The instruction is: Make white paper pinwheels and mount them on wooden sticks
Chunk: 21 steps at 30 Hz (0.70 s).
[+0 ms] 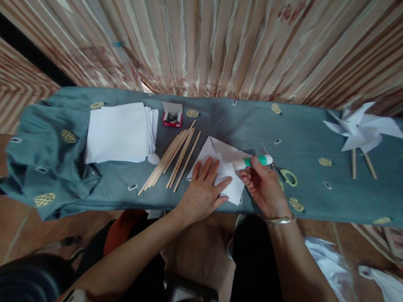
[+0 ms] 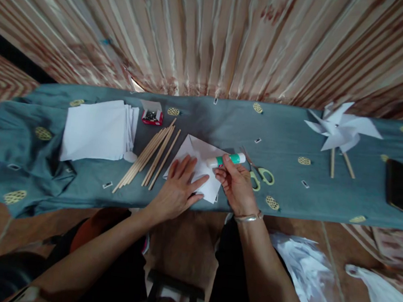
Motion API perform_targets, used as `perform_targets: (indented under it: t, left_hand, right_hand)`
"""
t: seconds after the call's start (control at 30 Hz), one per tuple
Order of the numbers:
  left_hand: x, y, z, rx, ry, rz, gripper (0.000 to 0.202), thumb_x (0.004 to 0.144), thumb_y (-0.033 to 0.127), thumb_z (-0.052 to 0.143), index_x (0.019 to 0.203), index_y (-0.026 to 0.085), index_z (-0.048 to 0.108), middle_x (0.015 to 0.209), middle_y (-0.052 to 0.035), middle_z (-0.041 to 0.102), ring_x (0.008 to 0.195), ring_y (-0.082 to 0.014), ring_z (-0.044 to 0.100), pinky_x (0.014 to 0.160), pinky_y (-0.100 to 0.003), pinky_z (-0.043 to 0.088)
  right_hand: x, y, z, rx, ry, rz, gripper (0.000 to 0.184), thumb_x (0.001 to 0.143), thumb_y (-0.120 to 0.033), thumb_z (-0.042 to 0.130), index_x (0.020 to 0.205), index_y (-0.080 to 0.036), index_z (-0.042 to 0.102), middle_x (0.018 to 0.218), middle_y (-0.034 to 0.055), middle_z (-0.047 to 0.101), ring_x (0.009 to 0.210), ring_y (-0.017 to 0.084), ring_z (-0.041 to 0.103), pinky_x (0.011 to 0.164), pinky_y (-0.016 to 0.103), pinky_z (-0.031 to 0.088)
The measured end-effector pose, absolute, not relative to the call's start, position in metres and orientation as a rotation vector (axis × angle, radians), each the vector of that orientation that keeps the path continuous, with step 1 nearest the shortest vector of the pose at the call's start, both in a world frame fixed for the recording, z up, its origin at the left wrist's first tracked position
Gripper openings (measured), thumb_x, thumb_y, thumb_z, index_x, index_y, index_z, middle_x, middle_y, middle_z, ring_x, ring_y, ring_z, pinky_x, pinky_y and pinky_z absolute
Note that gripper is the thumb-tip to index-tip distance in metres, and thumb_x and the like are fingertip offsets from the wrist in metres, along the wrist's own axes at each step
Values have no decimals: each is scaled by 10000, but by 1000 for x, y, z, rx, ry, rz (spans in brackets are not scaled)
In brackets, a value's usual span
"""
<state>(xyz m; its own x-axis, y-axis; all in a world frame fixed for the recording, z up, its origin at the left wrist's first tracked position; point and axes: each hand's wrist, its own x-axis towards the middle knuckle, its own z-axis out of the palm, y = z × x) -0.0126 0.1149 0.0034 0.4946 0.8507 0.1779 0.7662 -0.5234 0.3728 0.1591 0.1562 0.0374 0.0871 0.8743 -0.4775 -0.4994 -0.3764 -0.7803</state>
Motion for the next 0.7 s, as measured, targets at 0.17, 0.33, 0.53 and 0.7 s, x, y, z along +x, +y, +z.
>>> perform_targets:
  t: [0.17, 0.33, 0.53, 0.7]
  left_hand:
    - [-12, 114, 6, 2499, 1381, 466, 536, 839, 430, 616, 1334, 257, 506, 1505, -160, 344, 1434, -383, 208, 1110, -631, 223]
    - [-11, 115, 7, 2497, 1387, 477, 533, 842, 427, 611, 1338, 262, 506, 1493, -178, 348, 1423, -408, 223, 1098, -638, 237]
    - [-10, 115, 6, 2466, 1378, 485, 510, 828, 414, 633, 1307, 269, 534, 1516, -160, 317, 1431, -402, 204, 1106, -639, 230]
    - [-10, 114, 6, 2445, 1384, 507, 511, 833, 398, 632, 1315, 264, 530, 1542, -151, 276, 1443, -395, 168, 1118, -637, 207]
  right_hand:
    - [157, 161, 37, -1089, -349, 1696, 278, 634, -399, 843, 694, -212, 646, 615, -63, 675, 464, 38, 572, 429, 104, 501]
    - [153, 163, 36, -1059, -429, 1742, 294, 656, -431, 820, 695, -207, 634, 566, -75, 631, 468, 32, 555, 439, 106, 482]
    - [157, 160, 45, -1177, -568, 1568, 233, 595, -246, 848, 762, -203, 692, 696, -39, 706, 545, 57, 620, 521, 125, 533]
    - [159, 157, 42, -1254, -758, 1407, 232, 630, -334, 828, 780, -207, 706, 762, -17, 720, 556, 66, 612, 505, 154, 515]
